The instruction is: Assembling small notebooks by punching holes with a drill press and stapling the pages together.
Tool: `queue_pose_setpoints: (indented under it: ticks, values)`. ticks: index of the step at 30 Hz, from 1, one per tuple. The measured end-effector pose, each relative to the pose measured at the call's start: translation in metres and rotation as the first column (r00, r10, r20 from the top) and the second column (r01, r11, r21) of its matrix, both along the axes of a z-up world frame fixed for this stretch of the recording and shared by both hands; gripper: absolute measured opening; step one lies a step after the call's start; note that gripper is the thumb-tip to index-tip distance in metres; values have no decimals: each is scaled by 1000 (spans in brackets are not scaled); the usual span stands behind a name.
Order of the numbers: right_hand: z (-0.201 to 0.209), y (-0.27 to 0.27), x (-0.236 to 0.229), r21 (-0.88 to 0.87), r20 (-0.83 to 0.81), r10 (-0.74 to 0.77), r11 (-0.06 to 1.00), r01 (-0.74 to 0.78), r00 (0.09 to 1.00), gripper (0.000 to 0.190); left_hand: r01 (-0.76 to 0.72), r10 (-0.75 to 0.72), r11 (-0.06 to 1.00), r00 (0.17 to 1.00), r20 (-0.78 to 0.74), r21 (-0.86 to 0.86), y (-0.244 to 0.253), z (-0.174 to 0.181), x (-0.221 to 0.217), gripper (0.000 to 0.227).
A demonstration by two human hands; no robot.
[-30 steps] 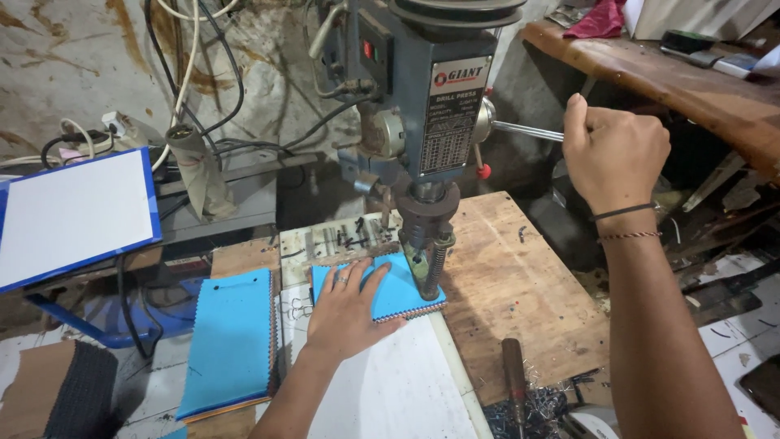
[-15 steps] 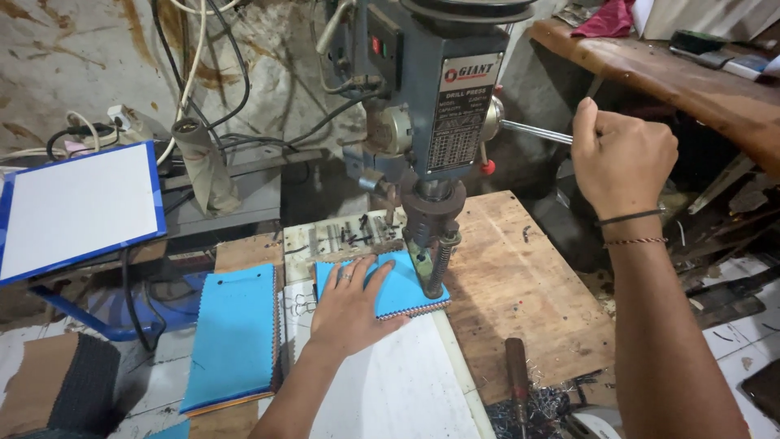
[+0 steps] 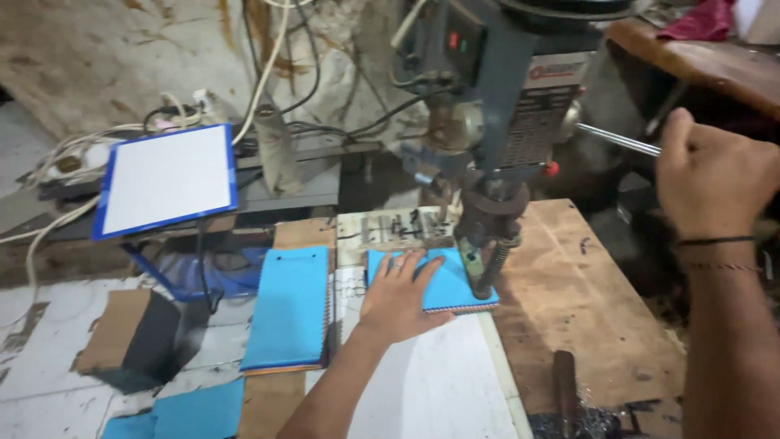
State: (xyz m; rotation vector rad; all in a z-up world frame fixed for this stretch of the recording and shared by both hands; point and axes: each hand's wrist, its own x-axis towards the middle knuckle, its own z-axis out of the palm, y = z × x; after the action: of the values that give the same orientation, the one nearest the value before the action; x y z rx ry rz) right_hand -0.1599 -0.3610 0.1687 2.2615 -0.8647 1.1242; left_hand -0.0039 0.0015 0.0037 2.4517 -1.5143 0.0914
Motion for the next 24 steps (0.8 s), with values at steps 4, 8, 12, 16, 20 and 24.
queue_pose_setpoints:
  ticks: [4, 8, 12, 16, 20, 24]
  values:
    - [9, 19, 0, 278, 104, 149, 945, -173, 983, 77, -19, 19, 1000, 1000, 14, 9, 0, 2, -1, 95]
    - [23, 45, -3, 402, 170, 236, 870, -286, 957, 80, -29, 31, 998, 999, -17, 61, 1, 7, -4, 95]
    - [-7, -1, -2, 188, 106, 135, 970, -153, 985, 80, -24, 23, 999, 1000, 16, 32, 0, 1, -3, 94]
    - [-15, -13, 0, -94, 60, -11, 995, 17, 998, 65, 24, -20, 998, 997, 80, -54, 0, -15, 6, 94]
    - [-4, 8, 0, -44, 124, 33, 999, -27, 992, 64, 27, -21, 996, 997, 77, -84, -1, -16, 4, 93]
    - [13, 39, -1, 286, 235, 195, 922, -260, 952, 78, 6, -2, 999, 995, 102, -38, 0, -14, 5, 94]
